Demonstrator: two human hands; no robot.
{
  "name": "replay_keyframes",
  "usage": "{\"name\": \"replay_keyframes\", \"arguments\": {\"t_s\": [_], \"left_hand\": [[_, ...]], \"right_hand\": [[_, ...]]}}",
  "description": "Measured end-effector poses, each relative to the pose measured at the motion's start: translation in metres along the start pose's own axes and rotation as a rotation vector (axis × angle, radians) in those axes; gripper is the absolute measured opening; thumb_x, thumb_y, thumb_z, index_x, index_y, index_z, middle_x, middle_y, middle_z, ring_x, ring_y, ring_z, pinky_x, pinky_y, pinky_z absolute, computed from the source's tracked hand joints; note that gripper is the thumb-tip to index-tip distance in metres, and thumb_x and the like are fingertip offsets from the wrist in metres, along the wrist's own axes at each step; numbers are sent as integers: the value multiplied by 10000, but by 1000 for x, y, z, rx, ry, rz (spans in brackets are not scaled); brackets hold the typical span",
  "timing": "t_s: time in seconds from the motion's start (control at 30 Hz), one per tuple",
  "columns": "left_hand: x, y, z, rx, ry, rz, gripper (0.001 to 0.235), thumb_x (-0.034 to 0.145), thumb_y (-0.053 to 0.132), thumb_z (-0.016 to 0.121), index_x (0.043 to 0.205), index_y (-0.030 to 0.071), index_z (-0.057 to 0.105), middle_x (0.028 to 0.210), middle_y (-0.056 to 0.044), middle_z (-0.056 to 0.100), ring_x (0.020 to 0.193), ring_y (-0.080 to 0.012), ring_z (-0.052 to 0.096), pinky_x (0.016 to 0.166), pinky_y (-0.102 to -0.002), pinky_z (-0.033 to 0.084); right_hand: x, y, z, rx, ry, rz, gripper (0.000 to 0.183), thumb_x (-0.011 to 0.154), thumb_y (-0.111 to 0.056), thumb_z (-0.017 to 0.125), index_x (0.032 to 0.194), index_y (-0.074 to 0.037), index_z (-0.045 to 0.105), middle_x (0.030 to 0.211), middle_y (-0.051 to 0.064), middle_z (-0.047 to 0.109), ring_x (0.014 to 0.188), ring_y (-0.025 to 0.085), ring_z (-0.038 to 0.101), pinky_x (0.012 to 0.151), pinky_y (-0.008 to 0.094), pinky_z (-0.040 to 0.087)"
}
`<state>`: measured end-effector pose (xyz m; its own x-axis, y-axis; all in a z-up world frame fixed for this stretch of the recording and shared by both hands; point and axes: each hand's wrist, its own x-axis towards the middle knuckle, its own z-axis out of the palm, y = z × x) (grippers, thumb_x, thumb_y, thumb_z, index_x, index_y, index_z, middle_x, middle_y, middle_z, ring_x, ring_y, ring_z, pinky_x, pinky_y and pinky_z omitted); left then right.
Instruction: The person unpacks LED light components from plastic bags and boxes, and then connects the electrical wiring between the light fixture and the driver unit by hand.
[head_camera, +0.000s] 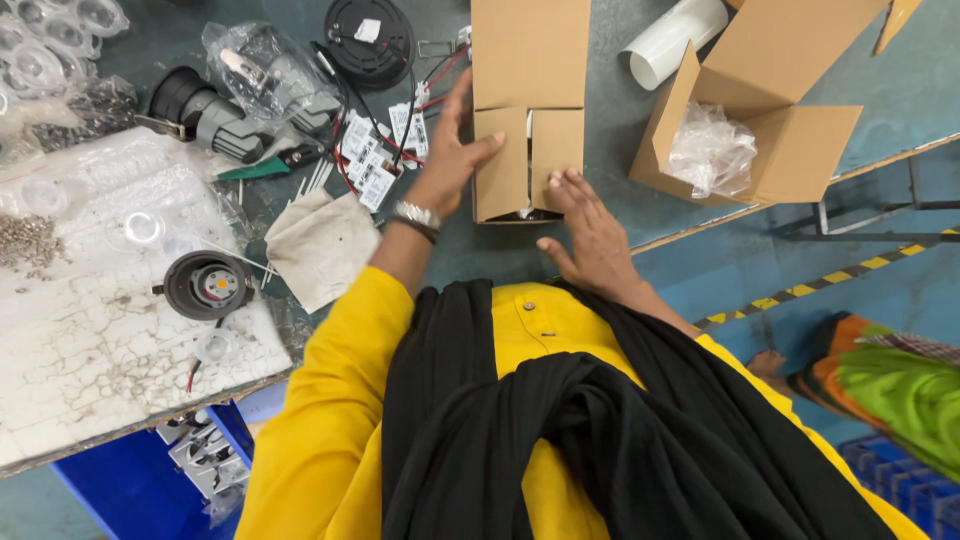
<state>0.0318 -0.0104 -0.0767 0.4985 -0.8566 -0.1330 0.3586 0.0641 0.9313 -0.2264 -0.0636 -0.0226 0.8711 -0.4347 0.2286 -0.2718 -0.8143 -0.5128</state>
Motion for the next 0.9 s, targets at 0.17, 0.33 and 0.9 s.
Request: {"name": "replay_keyframes", "arguments": {"t_s": [0.17, 0.33, 0.9], "left_hand": [[-13, 25, -27, 352, -318, 259, 674, 781, -116, 672, 1414, 111, 630, 1718, -32, 355, 1609, -308, 345, 1314, -474, 311], [-55, 53, -37, 419, -406, 284, 675, 788, -87, 713, 1429, 96, 605, 1660, -35, 397, 1592, -333, 263, 1308, -503, 243], [-30, -31, 2, 136, -194, 60, 1033, 855, 155, 874, 1627, 83, 191, 1561, -125, 456, 1443, -226, 469, 1190, -375, 426]], "right_hand": [[-5, 17, 1, 988, 187, 203, 915, 1070, -565, 532, 1658, -179, -54, 1528, 159, 603, 1554, 309, 462, 1275, 490, 342], [-12, 29, -1, 1130, 105, 328, 907, 1082, -528, 544, 1712, -130, 29, 1460, 188, 635, 1515, 329, 506, 1266, 537, 367], [61, 4, -12, -60, 5, -96, 742, 1016, -330, 649, 1577, 14, 306, 1585, 214, 436, 1518, 383, 348, 1249, 536, 229]]}}
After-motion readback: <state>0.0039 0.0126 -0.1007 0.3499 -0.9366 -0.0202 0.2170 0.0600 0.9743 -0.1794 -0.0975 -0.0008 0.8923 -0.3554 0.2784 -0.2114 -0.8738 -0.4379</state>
